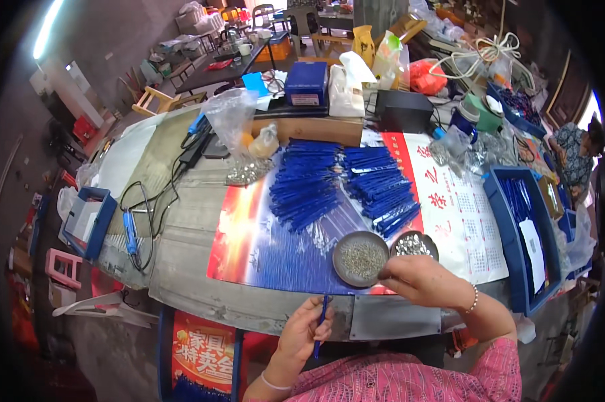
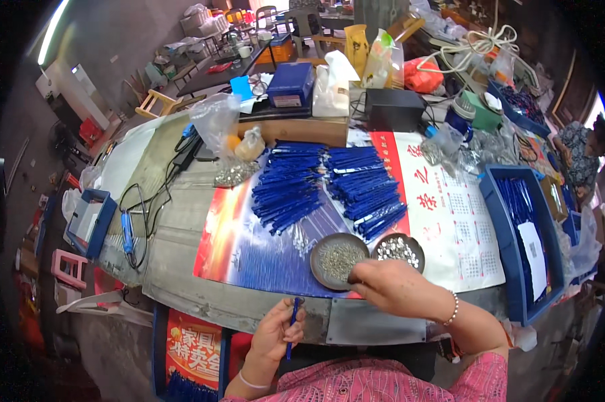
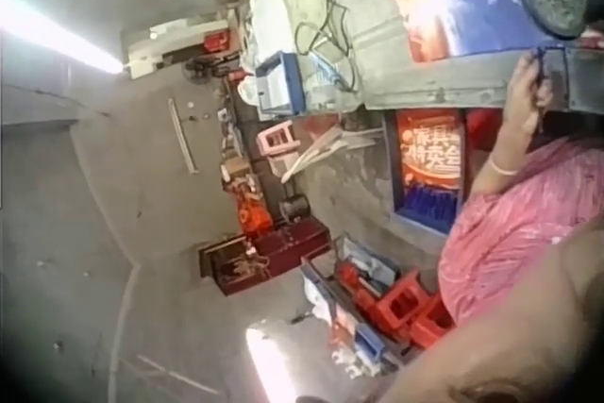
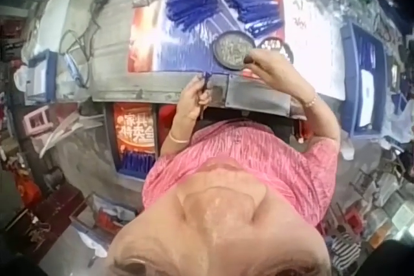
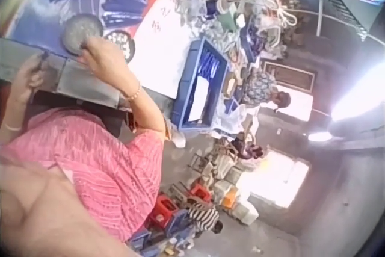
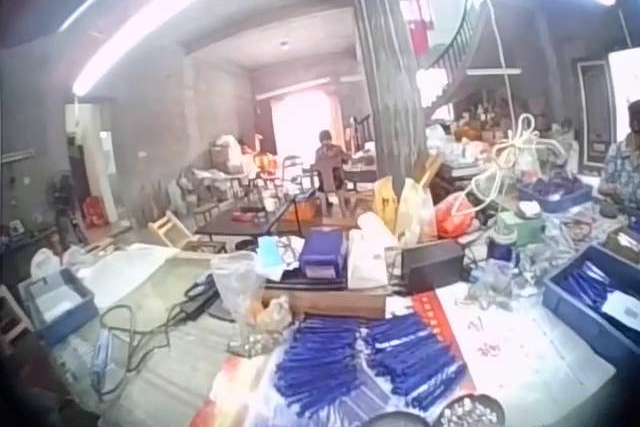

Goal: The recorder is assembling small blue plastic parts by inserting metal pins into them at a manual workstation.

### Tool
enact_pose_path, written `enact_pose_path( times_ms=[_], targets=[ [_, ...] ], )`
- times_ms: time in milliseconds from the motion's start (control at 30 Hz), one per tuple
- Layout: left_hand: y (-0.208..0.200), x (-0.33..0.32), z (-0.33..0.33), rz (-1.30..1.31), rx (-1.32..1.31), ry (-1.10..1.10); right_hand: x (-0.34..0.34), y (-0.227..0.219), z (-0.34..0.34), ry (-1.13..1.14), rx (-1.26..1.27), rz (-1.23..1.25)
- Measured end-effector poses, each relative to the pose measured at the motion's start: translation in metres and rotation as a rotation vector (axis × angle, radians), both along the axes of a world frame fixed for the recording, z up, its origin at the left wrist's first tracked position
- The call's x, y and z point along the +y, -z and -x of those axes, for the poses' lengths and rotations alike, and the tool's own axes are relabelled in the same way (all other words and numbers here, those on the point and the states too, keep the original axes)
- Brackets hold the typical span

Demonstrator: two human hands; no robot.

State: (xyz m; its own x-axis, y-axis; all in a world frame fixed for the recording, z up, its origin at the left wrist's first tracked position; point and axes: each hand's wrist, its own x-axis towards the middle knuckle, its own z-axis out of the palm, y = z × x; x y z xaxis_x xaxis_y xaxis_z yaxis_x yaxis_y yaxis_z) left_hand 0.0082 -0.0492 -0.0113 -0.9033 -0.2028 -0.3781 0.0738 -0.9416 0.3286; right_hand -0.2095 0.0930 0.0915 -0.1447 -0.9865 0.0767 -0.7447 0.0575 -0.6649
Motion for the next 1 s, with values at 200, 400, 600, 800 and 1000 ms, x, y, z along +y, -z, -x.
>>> enact_pose_path(
  times_ms=[200, 400, 600, 800, 1000],
  targets=[
    [0.014, -0.006, -0.001, 0.063, -0.064, 0.008, -0.066, -0.023, 0.035, 0.095, -0.077, 0.022],
    [0.026, -0.008, 0.011, 0.116, -0.058, 0.101, -0.090, 0.009, 0.036, -0.003, -0.105, 0.026],
    [0.023, -0.004, 0.002, 0.191, -0.072, 0.026, -0.069, 0.020, 0.021, -0.070, -0.142, 0.014],
    [0.023, -0.002, 0.006, 0.244, -0.077, 0.009, -0.008, 0.042, 0.080, 0.310, -0.151, 0.042],
    [0.017, 0.002, 0.008, 0.310, -0.139, -0.028, 0.060, 0.065, 0.133, 0.637, -0.423, 0.096]
  ],
)
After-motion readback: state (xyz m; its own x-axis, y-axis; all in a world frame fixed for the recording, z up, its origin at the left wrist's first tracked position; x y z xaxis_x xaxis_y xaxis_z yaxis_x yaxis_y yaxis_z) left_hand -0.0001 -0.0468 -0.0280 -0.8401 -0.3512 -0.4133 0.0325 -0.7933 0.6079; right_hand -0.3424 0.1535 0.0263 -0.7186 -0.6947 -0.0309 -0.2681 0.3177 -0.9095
